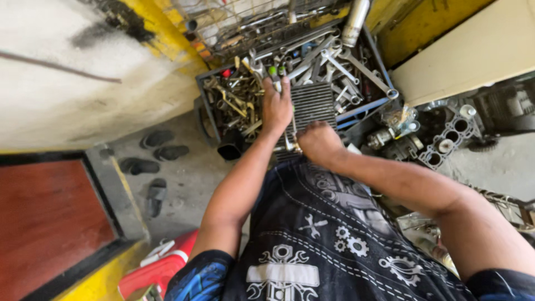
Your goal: The person handles a refrigerant can, then picks up a car air conditioner evaporator and places it on a tool cart. They use wrenches to tighten fittings on the evaporator's pipes and repeatedly adjust the component on the cart.
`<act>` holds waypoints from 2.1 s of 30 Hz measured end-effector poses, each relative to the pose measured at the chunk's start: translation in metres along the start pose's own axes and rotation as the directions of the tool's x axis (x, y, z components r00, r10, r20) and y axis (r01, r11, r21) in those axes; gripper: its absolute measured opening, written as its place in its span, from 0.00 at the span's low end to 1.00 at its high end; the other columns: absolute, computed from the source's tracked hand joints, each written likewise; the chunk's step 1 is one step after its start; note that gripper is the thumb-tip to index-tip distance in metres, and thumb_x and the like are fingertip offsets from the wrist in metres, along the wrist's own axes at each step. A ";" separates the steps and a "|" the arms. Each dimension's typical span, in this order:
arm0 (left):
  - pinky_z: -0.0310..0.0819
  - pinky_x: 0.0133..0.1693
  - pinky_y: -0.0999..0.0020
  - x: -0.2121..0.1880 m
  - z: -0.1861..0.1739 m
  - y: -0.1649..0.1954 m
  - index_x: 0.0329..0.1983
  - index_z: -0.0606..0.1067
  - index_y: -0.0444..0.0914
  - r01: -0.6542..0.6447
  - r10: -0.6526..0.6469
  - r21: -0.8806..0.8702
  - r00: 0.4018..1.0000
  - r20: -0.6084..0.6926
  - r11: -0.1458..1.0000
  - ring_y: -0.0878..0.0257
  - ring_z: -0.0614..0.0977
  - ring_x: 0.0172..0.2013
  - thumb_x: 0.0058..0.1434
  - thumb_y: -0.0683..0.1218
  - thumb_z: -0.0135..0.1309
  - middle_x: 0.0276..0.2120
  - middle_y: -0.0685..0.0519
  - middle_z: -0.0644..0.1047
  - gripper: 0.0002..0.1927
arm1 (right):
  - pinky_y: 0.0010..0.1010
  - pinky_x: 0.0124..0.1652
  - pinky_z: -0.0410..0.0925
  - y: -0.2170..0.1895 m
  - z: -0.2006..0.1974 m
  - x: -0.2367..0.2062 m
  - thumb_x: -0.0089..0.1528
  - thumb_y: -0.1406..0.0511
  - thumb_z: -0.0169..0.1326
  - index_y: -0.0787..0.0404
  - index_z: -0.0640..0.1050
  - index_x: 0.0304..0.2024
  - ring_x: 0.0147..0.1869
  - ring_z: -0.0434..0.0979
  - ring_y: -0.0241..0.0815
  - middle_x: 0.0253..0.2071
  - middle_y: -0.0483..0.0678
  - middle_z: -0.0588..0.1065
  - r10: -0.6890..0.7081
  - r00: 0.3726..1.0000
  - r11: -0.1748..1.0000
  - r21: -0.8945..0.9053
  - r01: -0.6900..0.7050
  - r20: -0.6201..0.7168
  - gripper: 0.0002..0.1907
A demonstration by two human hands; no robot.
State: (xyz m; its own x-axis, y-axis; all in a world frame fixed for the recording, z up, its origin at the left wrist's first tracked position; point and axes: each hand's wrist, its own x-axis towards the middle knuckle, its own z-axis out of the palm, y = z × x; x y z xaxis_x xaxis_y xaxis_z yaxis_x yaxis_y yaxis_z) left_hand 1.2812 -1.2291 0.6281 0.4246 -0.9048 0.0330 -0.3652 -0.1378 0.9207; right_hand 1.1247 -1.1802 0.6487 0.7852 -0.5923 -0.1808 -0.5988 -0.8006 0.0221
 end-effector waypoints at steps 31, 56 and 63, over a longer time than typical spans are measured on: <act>0.70 0.55 0.50 0.016 -0.018 -0.004 0.61 0.67 0.30 0.229 -0.236 -0.122 0.971 -0.047 0.966 0.36 0.79 0.53 0.71 0.64 0.39 0.51 0.33 0.80 0.33 | 0.48 0.45 0.73 0.076 0.009 0.035 0.58 0.58 0.58 0.53 0.84 0.41 0.49 0.80 0.56 0.41 0.52 0.81 0.067 0.917 0.938 0.288 -0.192 0.392 0.12; 0.66 0.28 0.71 -0.048 -0.040 -0.013 0.51 0.66 0.37 0.023 -0.331 -0.591 0.846 -0.419 0.806 0.68 0.70 0.30 0.72 0.57 0.47 0.34 0.55 0.70 0.19 | 0.51 0.49 0.72 0.042 0.014 0.156 0.56 0.65 0.58 0.60 0.83 0.40 0.51 0.79 0.62 0.43 0.59 0.80 -0.114 0.993 0.894 0.434 0.114 -0.028 0.11; 0.72 0.42 0.62 -0.050 -0.022 0.003 0.50 0.65 0.35 0.014 -0.107 -0.186 0.858 -0.502 0.983 0.60 0.75 0.37 0.77 0.57 0.44 0.37 0.50 0.73 0.19 | 0.56 0.46 0.69 0.030 0.048 0.133 0.65 0.67 0.50 0.63 0.77 0.49 0.48 0.77 0.69 0.42 0.67 0.77 0.327 0.923 0.552 0.834 -0.013 -0.202 0.12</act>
State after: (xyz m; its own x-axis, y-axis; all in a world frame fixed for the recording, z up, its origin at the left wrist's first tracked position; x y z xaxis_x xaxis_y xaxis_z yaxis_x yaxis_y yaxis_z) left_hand 1.2775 -1.1752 0.6376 0.8192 -0.5597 0.1254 -0.1993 -0.0728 0.9772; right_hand 1.2036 -1.2789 0.5777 0.5611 -0.8268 0.0388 -0.4721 -0.3582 -0.8055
